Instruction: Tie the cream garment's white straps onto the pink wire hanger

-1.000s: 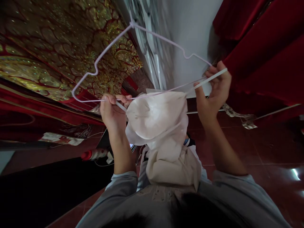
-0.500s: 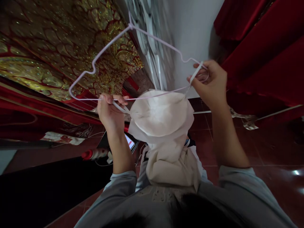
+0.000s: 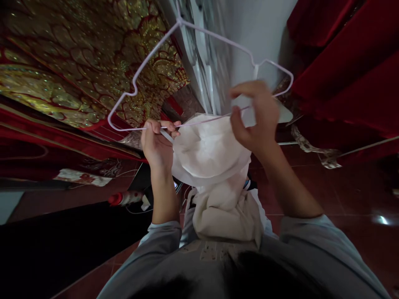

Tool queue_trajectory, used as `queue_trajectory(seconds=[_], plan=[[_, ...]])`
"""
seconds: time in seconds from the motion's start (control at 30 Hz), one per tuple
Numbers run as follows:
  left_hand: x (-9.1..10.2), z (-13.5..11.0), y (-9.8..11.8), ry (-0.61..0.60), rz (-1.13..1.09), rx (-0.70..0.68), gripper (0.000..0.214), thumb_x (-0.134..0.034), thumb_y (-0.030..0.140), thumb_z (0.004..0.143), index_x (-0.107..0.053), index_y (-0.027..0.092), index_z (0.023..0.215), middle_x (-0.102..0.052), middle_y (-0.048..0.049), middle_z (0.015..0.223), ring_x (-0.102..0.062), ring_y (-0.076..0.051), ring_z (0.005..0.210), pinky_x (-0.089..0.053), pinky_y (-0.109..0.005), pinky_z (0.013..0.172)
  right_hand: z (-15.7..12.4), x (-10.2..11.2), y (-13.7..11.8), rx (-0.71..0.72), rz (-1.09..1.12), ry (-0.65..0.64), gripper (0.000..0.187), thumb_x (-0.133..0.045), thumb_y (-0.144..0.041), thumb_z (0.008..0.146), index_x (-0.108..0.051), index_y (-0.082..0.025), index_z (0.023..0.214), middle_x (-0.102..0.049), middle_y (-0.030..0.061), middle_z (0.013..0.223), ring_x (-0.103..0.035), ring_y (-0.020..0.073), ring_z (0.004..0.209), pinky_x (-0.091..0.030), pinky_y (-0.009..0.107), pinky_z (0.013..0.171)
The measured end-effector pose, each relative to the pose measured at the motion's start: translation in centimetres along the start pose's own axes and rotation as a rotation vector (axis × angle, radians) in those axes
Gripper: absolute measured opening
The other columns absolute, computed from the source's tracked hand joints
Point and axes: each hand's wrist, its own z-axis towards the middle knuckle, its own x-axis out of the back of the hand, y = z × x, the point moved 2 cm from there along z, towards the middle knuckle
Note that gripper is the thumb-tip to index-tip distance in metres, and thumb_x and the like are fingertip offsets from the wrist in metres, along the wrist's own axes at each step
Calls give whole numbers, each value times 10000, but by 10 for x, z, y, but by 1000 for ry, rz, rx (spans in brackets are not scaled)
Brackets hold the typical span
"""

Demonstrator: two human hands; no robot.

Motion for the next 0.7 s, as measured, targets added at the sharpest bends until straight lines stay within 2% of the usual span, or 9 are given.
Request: queue_trajectory(seconds=[0.07, 0.13, 0.23, 0.3, 0.33, 0.4, 0.47, 0.6, 0.7], plan=[[-1, -1, -2, 5, 9, 22, 442, -608, 520, 1019, -416, 228, 747, -614, -14, 720, -720, -181, 771, -569, -244, 674, -6, -11, -5, -14, 69, -329, 190, -569, -268, 961, -695, -280, 1104, -761, 40, 991, -712, 230, 941, -540, 415, 859], [-3, 0, -5, 13, 16, 29, 437, -602, 516, 1007, -404, 230, 744, -607, -11, 705, -701, -175, 732, -565, -251, 668, -11, -19, -7, -33, 76, -498, 195, -577, -265, 960, -710, -273, 1103, -777, 26, 973, -718, 223, 927, -510, 401, 864], [-9, 4, -6, 75, 10, -41, 365, -673, 477, 963, -450, 236, 805, -573, 33, 653, -621, -137, 610, -571, -268, 708, -17, -27, -7, -49, 39, -501, 223, -588, -271, 964, -715, -262, 1147, -785, 25, 986, -715, 225, 926, -469, 400, 882], [-14, 8, -7, 127, -12, -109, 343, -804, 406, 873, -499, 255, 919, -537, 80, 625, -576, -117, 564, -562, -259, 706, -20, -29, -8, -37, 60, -492, 274, -591, -300, 972, -699, -266, 1222, -786, 35, 1046, -711, 239, 967, -460, 408, 901], [-15, 9, -7, 141, -22, -134, 399, -863, 362, 815, -511, 269, 976, -527, 99, 619, -572, -112, 558, -555, -252, 702, -21, -29, -8, -30, 77, -486, 304, -591, -313, 975, -685, -273, 1261, -784, 39, 1084, -706, 249, 999, -458, 417, 919], [-18, 9, -7, 140, -24, -144, 510, -924, 303, 727, -524, 283, 1042, -549, 110, 631, -614, -114, 593, -548, -244, 705, -23, -28, -7, -25, 102, -468, 346, -593, -326, 977, -661, -288, 1313, -774, 44, 1140, -691, 265, 1051, -451, 437, 958], [-16, 7, -7, 104, -4, -99, 498, -909, 317, 726, -550, 281, 1068, -637, 79, 696, -697, -139, 700, -556, -252, 726, -23, -25, -5, -34, 108, -454, 352, -598, -322, 975, -656, -304, 1322, -768, 40, 1147, -680, 269, 1069, -443, 449, 984], [4, 2, -1, 21, 26, -5, 372, -755, 419, 797, -635, 244, 1103, -799, -48, 963, -780, -211, 912, -604, -314, 820, -21, -21, -2, -76, 95, -446, 316, -595, -303, 973, -672, -310, 1280, -762, 36, 1090, -672, 258, 1022, -443, 460, 987], [31, 4, 10, 86, 152, -103, 291, -688, 312, 811, -676, 218, 1086, -819, -67, 1004, -795, -224, 944, -621, -337, 869, -20, -21, -1, -87, 88, -443, 287, -595, -294, 969, -681, -308, 1243, -752, 32, 1040, -668, 247, 978, -451, 458, 965]])
